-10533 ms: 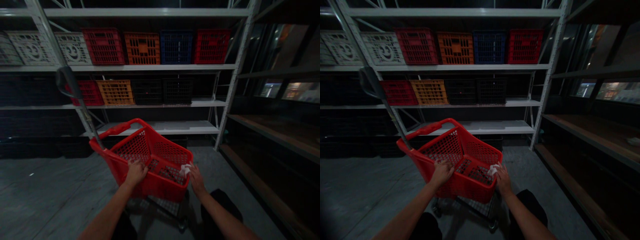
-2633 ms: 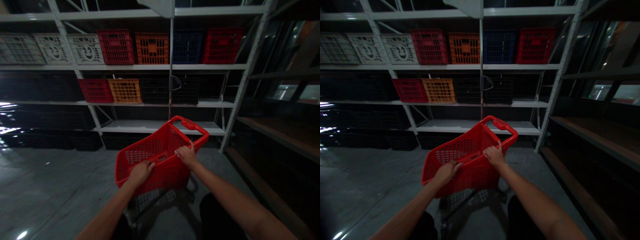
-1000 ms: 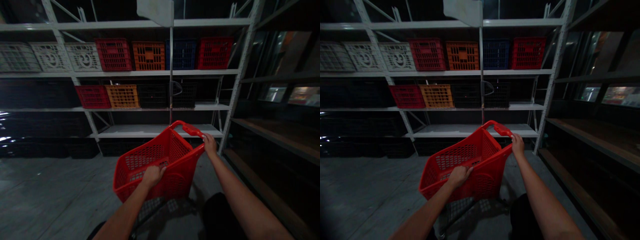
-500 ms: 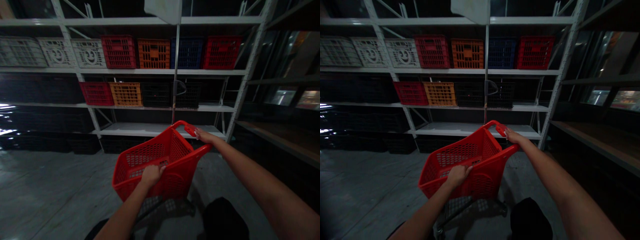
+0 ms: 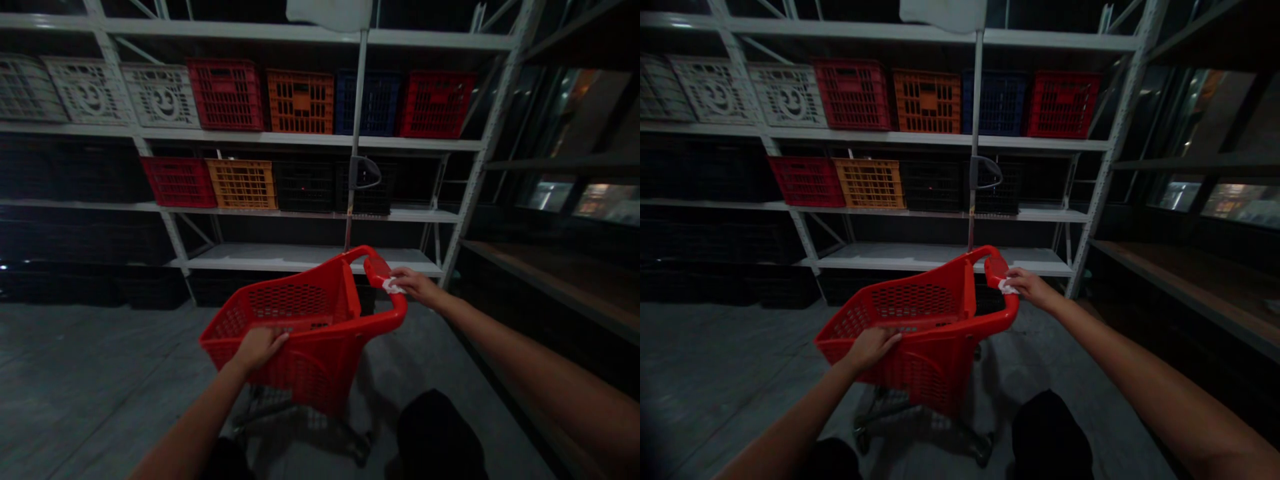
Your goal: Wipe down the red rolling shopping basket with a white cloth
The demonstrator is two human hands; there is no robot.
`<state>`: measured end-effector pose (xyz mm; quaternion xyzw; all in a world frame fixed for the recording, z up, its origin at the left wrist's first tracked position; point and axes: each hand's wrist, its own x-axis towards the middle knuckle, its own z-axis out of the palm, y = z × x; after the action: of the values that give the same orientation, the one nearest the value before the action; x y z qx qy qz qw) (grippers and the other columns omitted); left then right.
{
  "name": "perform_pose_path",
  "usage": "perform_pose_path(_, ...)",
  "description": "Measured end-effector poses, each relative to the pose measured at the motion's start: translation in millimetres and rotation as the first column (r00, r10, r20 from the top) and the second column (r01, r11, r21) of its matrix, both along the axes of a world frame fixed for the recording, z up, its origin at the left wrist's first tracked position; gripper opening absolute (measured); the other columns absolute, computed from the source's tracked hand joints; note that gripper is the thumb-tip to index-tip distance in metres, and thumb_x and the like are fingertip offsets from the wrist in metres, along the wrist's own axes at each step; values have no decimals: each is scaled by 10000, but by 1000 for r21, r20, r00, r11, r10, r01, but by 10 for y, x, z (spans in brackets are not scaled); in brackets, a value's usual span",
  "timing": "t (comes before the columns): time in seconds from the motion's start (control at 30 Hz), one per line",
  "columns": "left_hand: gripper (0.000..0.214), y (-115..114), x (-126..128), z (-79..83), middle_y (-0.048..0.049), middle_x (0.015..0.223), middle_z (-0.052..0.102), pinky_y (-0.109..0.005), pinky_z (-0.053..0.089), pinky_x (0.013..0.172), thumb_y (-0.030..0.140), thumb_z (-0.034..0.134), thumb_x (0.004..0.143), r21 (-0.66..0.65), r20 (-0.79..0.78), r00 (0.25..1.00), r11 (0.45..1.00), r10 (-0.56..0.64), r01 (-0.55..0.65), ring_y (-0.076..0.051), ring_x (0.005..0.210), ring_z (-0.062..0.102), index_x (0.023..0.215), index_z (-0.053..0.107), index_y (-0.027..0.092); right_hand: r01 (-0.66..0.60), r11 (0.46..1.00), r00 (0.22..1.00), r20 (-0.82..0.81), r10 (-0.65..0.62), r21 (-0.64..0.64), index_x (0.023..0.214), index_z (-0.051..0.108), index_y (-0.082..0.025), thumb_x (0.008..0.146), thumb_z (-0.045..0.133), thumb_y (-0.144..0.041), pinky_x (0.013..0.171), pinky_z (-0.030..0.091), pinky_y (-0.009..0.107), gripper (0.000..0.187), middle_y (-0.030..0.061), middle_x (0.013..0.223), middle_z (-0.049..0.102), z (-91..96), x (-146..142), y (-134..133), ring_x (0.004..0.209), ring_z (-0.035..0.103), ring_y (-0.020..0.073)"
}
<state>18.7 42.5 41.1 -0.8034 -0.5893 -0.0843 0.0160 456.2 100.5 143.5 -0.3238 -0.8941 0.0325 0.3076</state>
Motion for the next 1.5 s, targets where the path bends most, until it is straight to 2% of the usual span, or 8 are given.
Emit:
perform_pose_path(0.23, 489, -247, 617, 198, -82, 1252, 514, -407, 342, 981, 507, 417, 806, 406, 216, 953, 907, -213, 111, -226, 1152, 450, 1187, 494, 209, 74, 979, 997, -43, -67, 192, 1005, 618, -172, 862, 454, -220, 807, 457, 355, 223, 93, 951, 616, -83, -557, -42, 906, 578, 198)
perform_pose_path(0.43, 890, -462, 1287, 303, -148, 1186, 549, -416, 367, 937, 702, 551, 596, 347, 311, 942, 938, -128, 13, -277, 1077, 501, 1267, 387, 141, -122, 990, 975, 177, 132, -63, 1182, 525, -202, 853, 441, -201, 915, 402, 347, 339, 70, 1164, 591, 194, -628, -225, 1048, 552, 183)
perform_pose_path(0.53, 851, -464, 1279, 302, -130, 1081, 598, -386, 372, 909, 737, 547, 558, 289, 316, 947, 957, -63, -33, -268, 1009, 534, 1170, 467, 152, -157, 974, 938, 286, 198, -161, 1190, 524, -231, 820, 409, -112, 959, 364, 329, 405, 33, 1209, 570, 328, -552, -342, 1105, 519, 162)
perform_pose_path(0.67, 725, -450, 1261, 336, -97, 971, 619, -355, 376, 868, 726, 543, 577, 257, 283, 958, 966, -48, -28, -250, 953, 547, 1038, 530, 167, 4, 996, 894, 446, 36, -89, 959, 634, -197, 804, 420, -121, 827, 432, 316, 275, 52, 974, 665, 445, -627, -484, 923, 601, 197)
perform_pose_path(0.9, 617, -431, 1363, 338, -97, 917, 616, -350, 378, 826, 674, 558, 619, 284, 255, 966, 958, -31, -44, -253, 919, 554, 967, 537, 165, 181, 982, 764, 638, -100, -63, 882, 647, -98, 821, 447, -214, 624, 444, 303, 240, 150, 820, 670, 465, -1365, -823, 733, 627, 249)
perform_pose_path(1.1, 575, -395, 1314, 341, -100, 879, 619, -348, 390, 816, 621, 618, 594, 274, 239, 971, 958, 20, -87, -259, 901, 560, 906, 557, 142, 195, 966, 817, 573, -63, -172, 868, 656, -134, 839, 451, -173, 660, 449, 260, 211, 104, 879, 670, 459, -1864, -765, 763, 603, 212)
perform_pose_path(1.37, 678, -375, 1104, 357, -89, 928, 622, -338, 400, 839, 704, 589, 549, 269, 305, 948, 963, -92, 7, -243, 918, 557, 957, 548, 164, -4, 901, 781, 561, 274, -434, 950, 604, -147, 746, 469, -31, 612, 420, 185, 270, 16, 855, 655, 597, -1343, -616, 699, 573, 120)
perform_pose_path(1.5, 669, -344, 962, 360, -87, 985, 615, -337, 394, 872, 684, 599, 560, 245, 330, 935, 968, -130, 49, -245, 961, 548, 1000, 542, 183, -176, 929, 720, 600, 348, -326, 970, 617, -182, 720, 474, -4, 661, 415, 207, 338, 14, 883, 663, 706, -1146, -640, 737, 588, 128)
